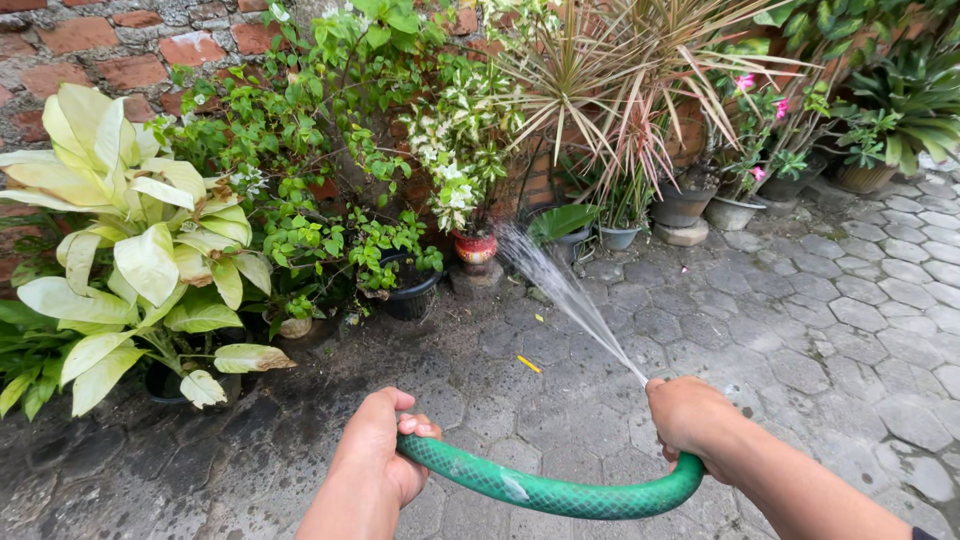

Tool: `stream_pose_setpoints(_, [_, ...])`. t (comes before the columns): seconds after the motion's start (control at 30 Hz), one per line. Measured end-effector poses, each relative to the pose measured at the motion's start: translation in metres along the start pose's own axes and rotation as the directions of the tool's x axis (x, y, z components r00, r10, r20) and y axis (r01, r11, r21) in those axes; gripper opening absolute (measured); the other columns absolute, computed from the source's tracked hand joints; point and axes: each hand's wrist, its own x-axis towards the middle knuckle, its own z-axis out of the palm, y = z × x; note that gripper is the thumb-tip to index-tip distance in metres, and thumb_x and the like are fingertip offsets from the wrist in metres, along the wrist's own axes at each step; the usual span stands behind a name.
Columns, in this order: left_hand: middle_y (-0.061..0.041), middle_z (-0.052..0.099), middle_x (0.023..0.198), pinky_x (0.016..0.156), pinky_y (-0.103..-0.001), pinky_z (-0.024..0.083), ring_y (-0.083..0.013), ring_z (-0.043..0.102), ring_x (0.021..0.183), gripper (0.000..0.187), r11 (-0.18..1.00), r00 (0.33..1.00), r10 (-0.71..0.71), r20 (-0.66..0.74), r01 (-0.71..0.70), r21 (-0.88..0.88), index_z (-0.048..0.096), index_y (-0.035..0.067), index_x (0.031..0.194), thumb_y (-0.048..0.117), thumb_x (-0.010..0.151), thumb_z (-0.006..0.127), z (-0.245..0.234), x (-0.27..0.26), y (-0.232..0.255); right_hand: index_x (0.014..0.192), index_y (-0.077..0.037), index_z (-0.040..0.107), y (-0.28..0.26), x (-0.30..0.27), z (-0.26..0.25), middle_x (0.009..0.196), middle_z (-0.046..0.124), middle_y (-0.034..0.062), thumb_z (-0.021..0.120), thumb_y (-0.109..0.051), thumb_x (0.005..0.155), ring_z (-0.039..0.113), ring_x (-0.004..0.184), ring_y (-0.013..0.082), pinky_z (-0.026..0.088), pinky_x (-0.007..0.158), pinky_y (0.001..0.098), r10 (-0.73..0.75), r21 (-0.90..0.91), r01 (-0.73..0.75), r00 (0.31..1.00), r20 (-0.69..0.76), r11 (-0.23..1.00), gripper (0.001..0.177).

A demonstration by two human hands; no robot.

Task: The person waters various potted plants along a brick wall using a garden hose.

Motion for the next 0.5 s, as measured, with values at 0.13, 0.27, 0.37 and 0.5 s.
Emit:
stream_pose_setpoints(0.13, [-0.002, 0.034, 0.065, 0.045, -0.031, 0.035, -0.0124, 0.033, 0.048, 0.016, 1.0, 1.0, -0.005, -0.01, 0.004, -0.016, 0.038, 0.007, 0.087, 0.003, 0.089, 0.053, 0.006, 0.015, 0.001, 0.086, 0.009, 0.06, -0.003, 0.015, 0.004, 0.074, 0.063, 0.0223, 0.045, -0.028, 0.105, 0.06, 0.056, 0.0328, 0.054, 0.052, 0.0509, -0.02, -0.008, 0.021, 0.999, 0.03, 1.0, 0.044])
stream_pose_setpoints(0.27, [-0.002, 0.035, 0.065, 0.046, -0.031, 0.034, -0.0125, 0.034, 0.049, 0.014, 1.0, 0.999, 0.02, -0.033, -0.02, -0.008, 0.04, 0.007, 0.088, 0.003, 0.088, 0.054, 0.021, 0.033, 0.005, 0.089, 0.004, 0.058, -0.013, 0.035, 0.006, 0.072, 0.058, 0.0173, 0.043, -0.029, 0.106, 0.054, 0.057, 0.0292, 0.051, 0.055, 0.0478, 0.026, 0.015, -0.027, 0.998, 0.062, 1.0, 0.04])
stream_pose_setpoints(0.37, [-0.003, 0.036, 0.065, 0.046, -0.032, 0.034, -0.0125, 0.034, 0.049, 0.018, 0.998, 0.998, 0.035, -0.05, -0.037, -0.046, 0.037, 0.007, 0.088, 0.002, 0.088, 0.054, 0.04, 0.05, 0.014, 0.09, 0.002, 0.057, -0.028, 0.053, 0.009, 0.071, 0.054, 0.0133, 0.044, -0.031, 0.106, 0.05, 0.057, 0.0264, 0.05, 0.055, 0.046, 0.042, 0.046, -0.046, 0.995, 0.09, 0.998, 0.039])
stream_pose_setpoints(0.5, [-0.003, 0.035, 0.065, 0.045, -0.032, 0.035, -0.0132, 0.034, 0.048, 0.017, 0.998, 0.998, 0.062, -0.03, -0.063, -0.02, 0.038, 0.006, 0.088, 0.004, 0.088, 0.055, 0.066, 0.073, 0.035, 0.09, 0.002, 0.054, -0.06, 0.079, 0.018, 0.071, 0.051, 0.0137, 0.044, -0.033, 0.107, 0.048, 0.057, 0.0277, 0.047, 0.054, 0.0467, 0.03, 0.072, -0.039, 0.992, 0.125, 0.997, 0.04])
